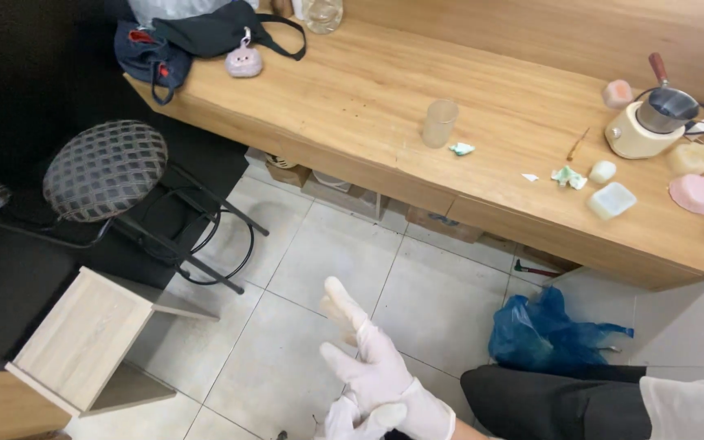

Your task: The recorder is removing excess wax fragments from a solidified wax shape and cleaning a silicone mold.

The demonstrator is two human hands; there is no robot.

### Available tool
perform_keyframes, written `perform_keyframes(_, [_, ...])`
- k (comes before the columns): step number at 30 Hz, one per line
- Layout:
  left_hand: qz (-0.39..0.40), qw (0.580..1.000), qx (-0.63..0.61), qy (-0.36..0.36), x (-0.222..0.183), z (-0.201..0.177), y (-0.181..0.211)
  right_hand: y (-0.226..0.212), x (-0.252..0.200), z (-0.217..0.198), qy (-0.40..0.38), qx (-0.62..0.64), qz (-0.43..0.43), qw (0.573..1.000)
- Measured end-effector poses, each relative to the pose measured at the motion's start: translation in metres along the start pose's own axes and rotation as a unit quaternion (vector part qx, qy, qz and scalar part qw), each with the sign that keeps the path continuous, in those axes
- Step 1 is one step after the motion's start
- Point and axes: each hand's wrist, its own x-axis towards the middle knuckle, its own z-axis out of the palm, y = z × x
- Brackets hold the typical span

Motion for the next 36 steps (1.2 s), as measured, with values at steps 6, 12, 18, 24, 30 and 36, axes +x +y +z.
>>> perform_keyframes(6, [-0.043,0.982,0.092,-0.161,0.126,0.034,-0.014,-0.020,0.033,-0.091,0.083,-0.034,-0.085,0.992])
perform_keyframes(12, [-0.075,0.887,0.253,-0.379,0.205,0.084,-0.027,-0.026,0.028,-0.181,0.258,-0.172,-0.019,0.951])
perform_keyframes(18, [-0.123,0.816,0.363,-0.433,0.327,0.110,-0.035,0.006,0.068,-0.270,0.393,-0.217,-0.009,0.894])
perform_keyframes(24, [0.012,0.845,0.289,-0.449,0.505,0.101,-0.063,0.015,0.120,-0.347,0.453,-0.170,0.089,0.871])
perform_keyframes(30, [0.049,0.850,0.387,-0.355,0.651,0.187,-0.149,-0.025,0.128,-0.382,0.341,-0.150,0.407,0.834])
perform_keyframes(36, [-0.119,0.893,0.296,-0.319,0.738,0.312,-0.266,0.050,0.091,-0.409,0.372,-0.072,0.426,0.822])
